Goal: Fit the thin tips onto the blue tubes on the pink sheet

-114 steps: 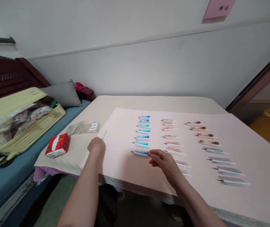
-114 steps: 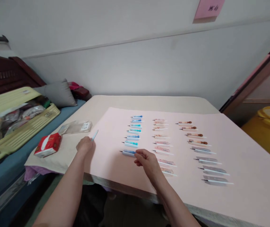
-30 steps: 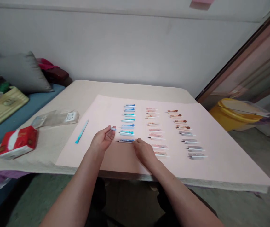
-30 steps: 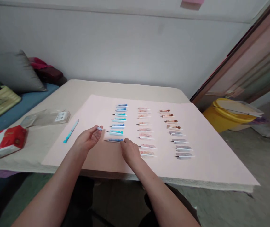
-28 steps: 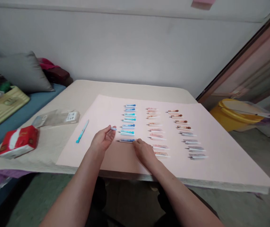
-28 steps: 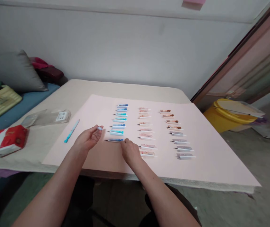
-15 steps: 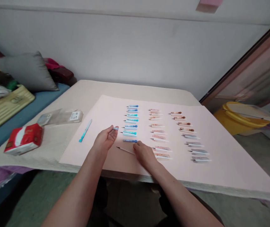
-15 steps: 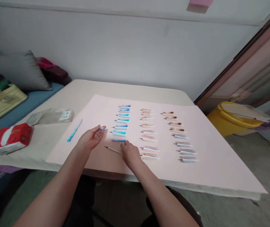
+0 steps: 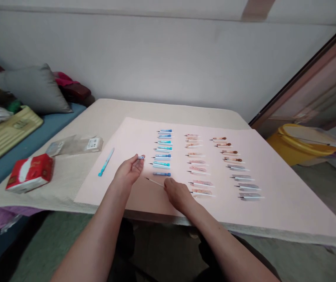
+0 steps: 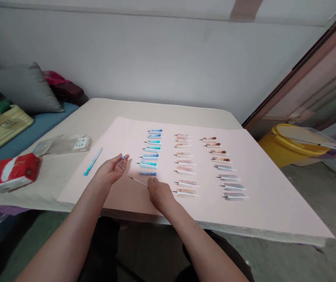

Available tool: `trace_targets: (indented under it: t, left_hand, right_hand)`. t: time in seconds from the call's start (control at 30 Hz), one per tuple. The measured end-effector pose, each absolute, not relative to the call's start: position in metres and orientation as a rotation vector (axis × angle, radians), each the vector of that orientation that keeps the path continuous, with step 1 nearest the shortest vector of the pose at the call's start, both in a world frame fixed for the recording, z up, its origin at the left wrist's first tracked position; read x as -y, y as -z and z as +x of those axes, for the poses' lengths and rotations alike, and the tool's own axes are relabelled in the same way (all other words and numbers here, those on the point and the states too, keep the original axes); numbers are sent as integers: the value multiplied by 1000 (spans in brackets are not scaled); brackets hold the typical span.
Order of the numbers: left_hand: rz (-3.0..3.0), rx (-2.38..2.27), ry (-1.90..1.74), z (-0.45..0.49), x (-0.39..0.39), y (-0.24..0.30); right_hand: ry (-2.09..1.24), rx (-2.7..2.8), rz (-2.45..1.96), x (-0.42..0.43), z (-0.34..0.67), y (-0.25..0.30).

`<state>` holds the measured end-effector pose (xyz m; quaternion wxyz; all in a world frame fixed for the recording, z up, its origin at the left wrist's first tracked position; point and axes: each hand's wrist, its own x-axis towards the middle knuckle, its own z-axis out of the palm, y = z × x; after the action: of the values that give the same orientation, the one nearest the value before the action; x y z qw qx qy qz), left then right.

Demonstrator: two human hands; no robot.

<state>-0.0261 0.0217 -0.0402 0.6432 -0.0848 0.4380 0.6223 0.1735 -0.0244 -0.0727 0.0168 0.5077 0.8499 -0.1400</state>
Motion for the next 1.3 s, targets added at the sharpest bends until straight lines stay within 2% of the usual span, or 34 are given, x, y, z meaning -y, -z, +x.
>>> trace_targets:
  t: [0.17, 0.33, 0.63, 0.9, 1.3]
  left_hand:
    - [-223, -927, -1366, -22, -23, 42]
    - [-169, -893, -1303, -12, -22, 41]
    - [-84, -915, -1258, -6, -20, 43]
    - [161, -1039, -1377, -1, -18, 51]
    - [334, -1003, -1428, 21, -6, 49]
  right_hand:
    - [648, -2844, 1873, 28, 182, 48]
    - [708, -3019, 1965, 34, 187, 35]
    - [544, -3051, 1900, 35, 191, 27]
    - [374, -3107, 1869, 39, 192, 26]
    - [398, -3054, 1937, 38, 190, 29]
